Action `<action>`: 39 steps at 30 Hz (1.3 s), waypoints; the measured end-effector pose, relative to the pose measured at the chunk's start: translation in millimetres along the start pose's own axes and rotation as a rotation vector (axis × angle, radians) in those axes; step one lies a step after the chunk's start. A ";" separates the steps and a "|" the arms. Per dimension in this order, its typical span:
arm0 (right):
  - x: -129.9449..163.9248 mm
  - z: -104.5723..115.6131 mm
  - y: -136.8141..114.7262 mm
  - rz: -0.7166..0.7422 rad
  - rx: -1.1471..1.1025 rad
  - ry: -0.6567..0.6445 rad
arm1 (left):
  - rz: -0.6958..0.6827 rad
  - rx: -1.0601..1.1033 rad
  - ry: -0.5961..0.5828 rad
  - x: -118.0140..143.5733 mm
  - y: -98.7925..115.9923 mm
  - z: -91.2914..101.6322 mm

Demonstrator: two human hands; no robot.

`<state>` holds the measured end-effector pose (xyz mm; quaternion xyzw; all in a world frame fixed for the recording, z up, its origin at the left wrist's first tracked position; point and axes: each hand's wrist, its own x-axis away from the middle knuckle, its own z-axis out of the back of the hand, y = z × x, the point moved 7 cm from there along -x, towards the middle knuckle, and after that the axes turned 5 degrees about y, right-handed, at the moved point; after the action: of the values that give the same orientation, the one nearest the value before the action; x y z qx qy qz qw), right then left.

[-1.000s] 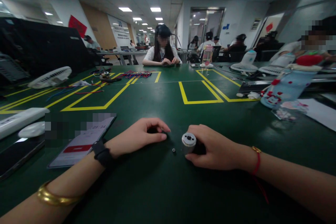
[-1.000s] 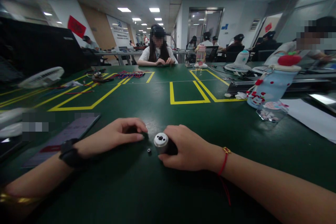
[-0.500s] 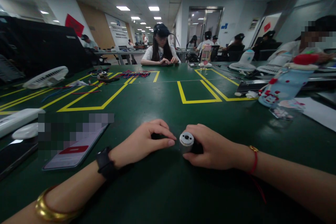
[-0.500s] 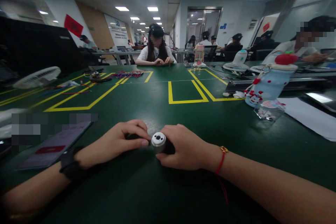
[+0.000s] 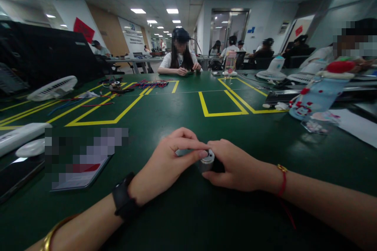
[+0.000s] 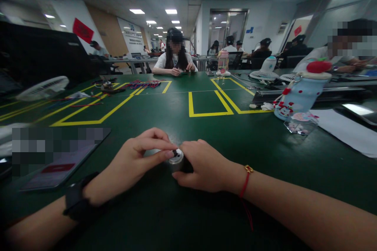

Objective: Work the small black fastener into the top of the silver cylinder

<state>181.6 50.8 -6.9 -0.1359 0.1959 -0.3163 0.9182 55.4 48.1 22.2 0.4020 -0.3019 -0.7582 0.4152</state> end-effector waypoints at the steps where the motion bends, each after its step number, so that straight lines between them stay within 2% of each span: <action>1: 0.0 0.0 0.0 0.003 0.005 0.002 | -0.009 -0.011 -0.011 0.0 1.0 -0.4; 5: -0.5 1.6 -1.1 0.021 0.008 0.016 | -0.007 -0.007 -0.059 0.1 1.4 -1.0; 10: -0.6 2.9 -1.7 0.018 0.010 0.009 | 0.042 0.101 -0.113 0.2 -4.4 -1.2; 21: -1.0 3.1 -0.6 0.015 -0.006 0.006 | 0.053 0.156 -0.120 1.3 -7.2 2.9; 25: -0.6 3.5 -0.7 0.001 -0.013 0.005 | 0.116 0.210 -0.032 -1.0 -15.9 9.1; 28: -0.4 4.5 -1.8 -0.001 -0.019 0.005 | 0.255 0.284 0.074 -3.6 -37.8 15.2; 33: -1.0 5.9 -2.9 -0.006 -0.024 0.001 | 0.492 0.682 0.257 -5.1 -79.0 24.7; 36: -1.0 5.8 -2.2 -0.012 -0.028 -0.006 | 0.542 0.815 0.276 -5.6 -87.2 27.1; 39: -0.6 5.4 -1.8 -0.012 -0.026 -0.010 | 0.548 0.832 0.268 -5.5 -87.5 27.1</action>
<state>182.6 50.4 -1.3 -0.1505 0.1944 -0.3184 0.9155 0.0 97.7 -31.7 0.5328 -0.6163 -0.3792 0.4388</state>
